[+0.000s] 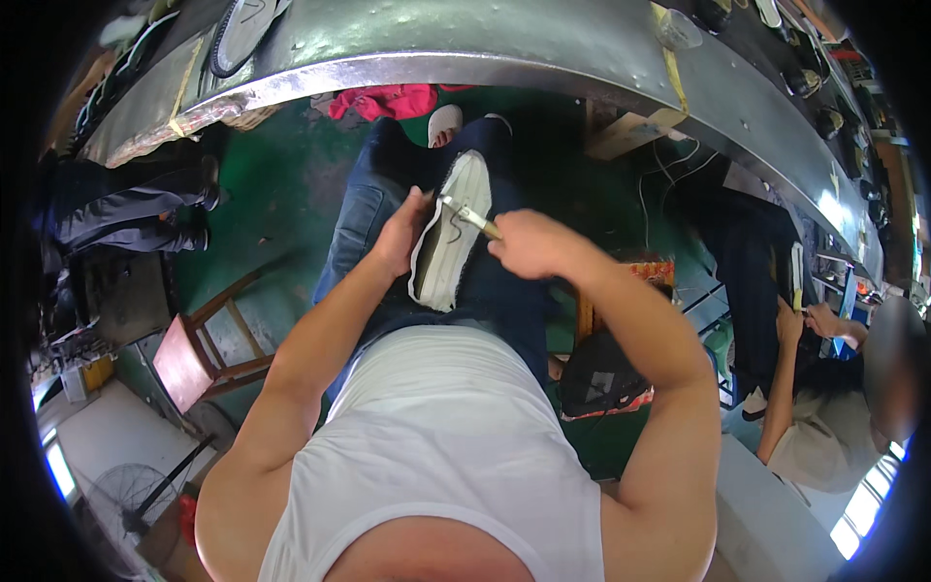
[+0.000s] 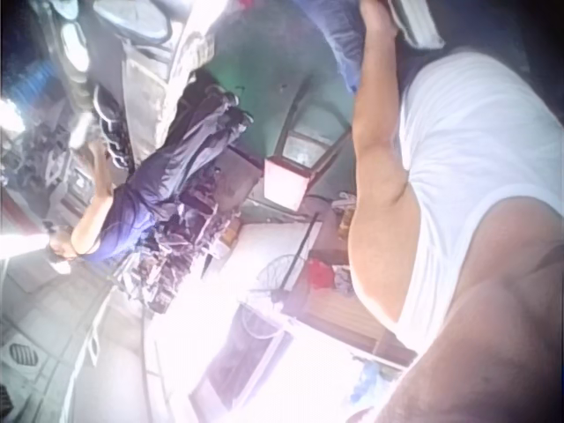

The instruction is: Trim and inspect shoe components on a conveyor belt using hand tools.

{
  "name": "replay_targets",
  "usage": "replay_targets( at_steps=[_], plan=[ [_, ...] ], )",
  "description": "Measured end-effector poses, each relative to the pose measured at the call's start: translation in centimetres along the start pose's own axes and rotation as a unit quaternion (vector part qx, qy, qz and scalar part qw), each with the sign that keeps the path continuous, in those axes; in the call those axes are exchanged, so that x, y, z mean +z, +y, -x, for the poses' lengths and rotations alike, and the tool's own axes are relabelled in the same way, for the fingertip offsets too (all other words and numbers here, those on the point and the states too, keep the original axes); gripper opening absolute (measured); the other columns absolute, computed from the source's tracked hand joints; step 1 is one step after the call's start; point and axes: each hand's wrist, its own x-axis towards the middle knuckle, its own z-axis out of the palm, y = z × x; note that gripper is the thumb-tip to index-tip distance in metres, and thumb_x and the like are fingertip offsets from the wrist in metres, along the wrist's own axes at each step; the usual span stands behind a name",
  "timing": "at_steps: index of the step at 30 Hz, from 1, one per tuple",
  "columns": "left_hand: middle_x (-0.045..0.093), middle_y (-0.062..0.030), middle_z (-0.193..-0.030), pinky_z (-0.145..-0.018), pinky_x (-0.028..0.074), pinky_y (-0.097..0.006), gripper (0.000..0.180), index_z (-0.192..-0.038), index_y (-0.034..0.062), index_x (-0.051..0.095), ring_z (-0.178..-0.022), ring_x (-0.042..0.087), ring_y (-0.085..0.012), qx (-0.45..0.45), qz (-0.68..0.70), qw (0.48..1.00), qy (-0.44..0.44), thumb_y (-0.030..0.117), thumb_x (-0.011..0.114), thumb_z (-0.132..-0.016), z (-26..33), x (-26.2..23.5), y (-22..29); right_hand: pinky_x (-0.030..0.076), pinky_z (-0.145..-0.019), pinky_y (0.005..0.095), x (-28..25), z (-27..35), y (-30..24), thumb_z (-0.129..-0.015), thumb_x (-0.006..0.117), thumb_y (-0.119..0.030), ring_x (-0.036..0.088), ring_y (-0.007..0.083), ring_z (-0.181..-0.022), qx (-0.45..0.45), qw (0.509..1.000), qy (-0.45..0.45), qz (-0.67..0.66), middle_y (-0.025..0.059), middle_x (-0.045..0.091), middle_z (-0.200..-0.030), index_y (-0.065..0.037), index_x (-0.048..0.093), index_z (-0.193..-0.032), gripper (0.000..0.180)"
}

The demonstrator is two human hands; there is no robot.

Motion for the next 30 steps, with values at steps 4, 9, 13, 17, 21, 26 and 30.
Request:
replay_targets(
  at_steps=[4,9,13,17,21,26,30],
  plan=[
    [0.062,-0.008,-0.123,-0.094,0.051,-0.038,0.06,-0.142,0.0065,0.046,-0.108,0.062,-0.0195,-0.021,0.032,0.999,-0.015,0.045,0.058,-0.098,0.9,1.4,1.1,0.049,-0.079,0.049,6.3,-0.5,0.1,-0.09,0.06,-0.026,0.063,0.043,-0.09,0.006,0.99,0.072,-0.123,0.0231,0.067,-0.09,0.001,0.061,-0.097,0.028],
    [0.063,-0.0061,-0.121,-0.093,0.051,-0.037,0.068,-0.144,0.0088,0.044,-0.108,0.061,-0.0173,-0.042,-0.015,0.999,-0.011,0.042,0.071,-0.091,1.1,2.1,2.1,0.049,-0.078,0.0453,10.1,-0.3,-0.2,-0.09,0.063,-0.028,0.066,0.0385,-0.087,0.049,0.937,0.149,-0.312,0.0213,0.066,-0.087,-0.001,0.063,-0.107,0.032],
    [0.063,-0.0078,-0.121,-0.093,0.051,-0.036,0.063,-0.141,0.0071,0.048,-0.106,0.062,-0.0181,-0.041,-0.069,0.997,-0.008,0.037,0.072,-0.09,1.0,3.2,2.4,0.057,-0.066,0.0324,8.5,-0.2,4.8,-0.096,0.06,-0.017,0.068,0.0221,-0.089,0.012,0.753,-0.106,-0.65,0.0116,0.068,-0.101,0.005,0.056,-0.123,0.035],
    [0.063,-0.0104,-0.122,-0.093,0.051,-0.036,0.058,-0.138,0.003,0.05,-0.108,0.063,-0.0197,-0.054,-0.081,0.995,0.037,0.028,0.072,-0.09,0.7,4.4,3.0,0.062,-0.074,0.0341,7.2,2.2,6.9,-0.097,0.061,-0.02,0.065,0.0276,-0.112,-0.004,0.682,-0.189,-0.707,0.0197,0.065,-0.119,0.01,0.047,-0.131,0.048],
    [0.063,-0.0146,-0.122,-0.092,0.051,-0.036,0.065,-0.138,-0.0019,0.048,-0.108,0.064,-0.0223,-0.074,-0.136,0.987,0.035,0.029,0.073,-0.086,0.1,4.5,3.1,0.055,-0.059,0.0298,3.2,2.6,4.5,-0.103,0.048,-0.032,0.068,0.019,-0.077,0.069,0.884,-0.02,-0.462,0.0104,0.069,-0.088,0.001,0.061,-0.105,0.035],
    [0.064,-0.0148,-0.117,-0.087,0.053,-0.037,0.069,-0.141,-0.0002,0.045,-0.101,0.066,-0.0224,-0.068,-0.229,0.969,0.06,0.029,0.072,-0.085,-1.1,5.2,2.2,0.05,-0.06,0.0358,1.9,-2.2,3.8,-0.103,0.042,-0.038,0.062,0.0192,-0.059,-0.02,0.982,0.143,-0.124,0.0104,0.062,-0.07,0.002,0.059,-0.09,0.046],
    [0.064,-0.0147,-0.117,-0.087,0.053,-0.036,0.072,-0.141,0.0001,0.045,-0.101,0.065,-0.0217,-0.046,-0.281,0.956,0.071,0.03,0.073,-0.082,-0.5,4.8,2.2,0.051,-0.062,0.0369,-2.3,-1.3,1.0,-0.103,0.043,-0.038,0.065,0.0216,-0.062,0.013,0.979,0.079,-0.188,0.0105,0.064,-0.068,0.003,0.059,-0.084,0.048]
  ],
)
